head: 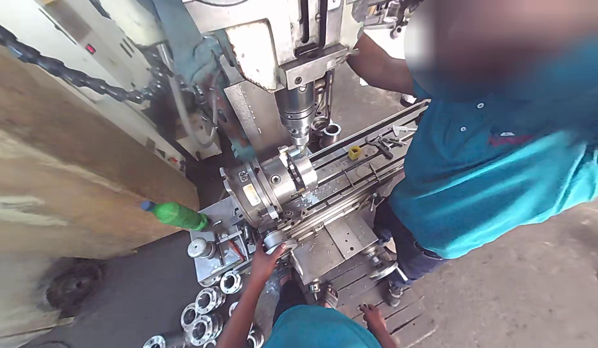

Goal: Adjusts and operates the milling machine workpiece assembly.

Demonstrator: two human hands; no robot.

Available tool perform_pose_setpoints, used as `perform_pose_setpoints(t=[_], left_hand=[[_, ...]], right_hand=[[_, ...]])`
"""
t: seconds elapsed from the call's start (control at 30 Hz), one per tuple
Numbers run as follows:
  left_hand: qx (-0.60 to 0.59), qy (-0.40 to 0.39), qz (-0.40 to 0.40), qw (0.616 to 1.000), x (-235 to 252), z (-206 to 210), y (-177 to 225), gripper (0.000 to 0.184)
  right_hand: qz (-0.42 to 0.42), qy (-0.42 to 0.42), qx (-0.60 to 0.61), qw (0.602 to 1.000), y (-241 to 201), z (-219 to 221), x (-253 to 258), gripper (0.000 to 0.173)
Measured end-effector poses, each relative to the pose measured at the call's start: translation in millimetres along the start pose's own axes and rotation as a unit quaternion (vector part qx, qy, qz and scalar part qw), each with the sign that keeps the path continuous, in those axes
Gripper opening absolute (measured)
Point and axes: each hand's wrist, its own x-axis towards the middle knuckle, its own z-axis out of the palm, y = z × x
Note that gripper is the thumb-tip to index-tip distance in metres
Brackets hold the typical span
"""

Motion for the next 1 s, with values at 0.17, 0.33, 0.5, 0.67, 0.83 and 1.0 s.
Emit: perform_pose_setpoints(t=[0.17,0.33,0.5,0.67,0.83,1.0], left_hand=[[0.003,-0.003,0.005,1.000,1.2,-0.2,-0.9,0.091],[0.011,0.000,0.002,1.000,-1.1,-0.2,1.0,0.090],[0.012,0.002,0.003,1.000,-0.7,0.5,0.2,0.090],[0.006,0.002,0.000,1.000,-0.8,0.6,1.4,0.091],[0.000,-0.002,0.005,1.000,1.0,0.5,-1.0,0.091],[-0.002,-0.003,0.005,1.000,0.2,0.2,-0.6,0.090]], right_hand=[[0.002,0.003,0.003,1.000,-2.0,-0.4,-0.6,0.031],[0.004,0.001,0.002,1.000,-1.6,-0.7,-1.1,0.031],[0.006,0.000,0.013,1.000,-2.0,-0.8,-1.0,0.030],[0.005,0.001,0.012,1.000,-1.9,-1.6,0.6,0.029],[0.000,-0.003,0.008,1.000,-2.8,-1.8,0.0,0.028],[0.000,-0.002,0.011,1.000,-1.5,-1.2,0.9,0.029]])
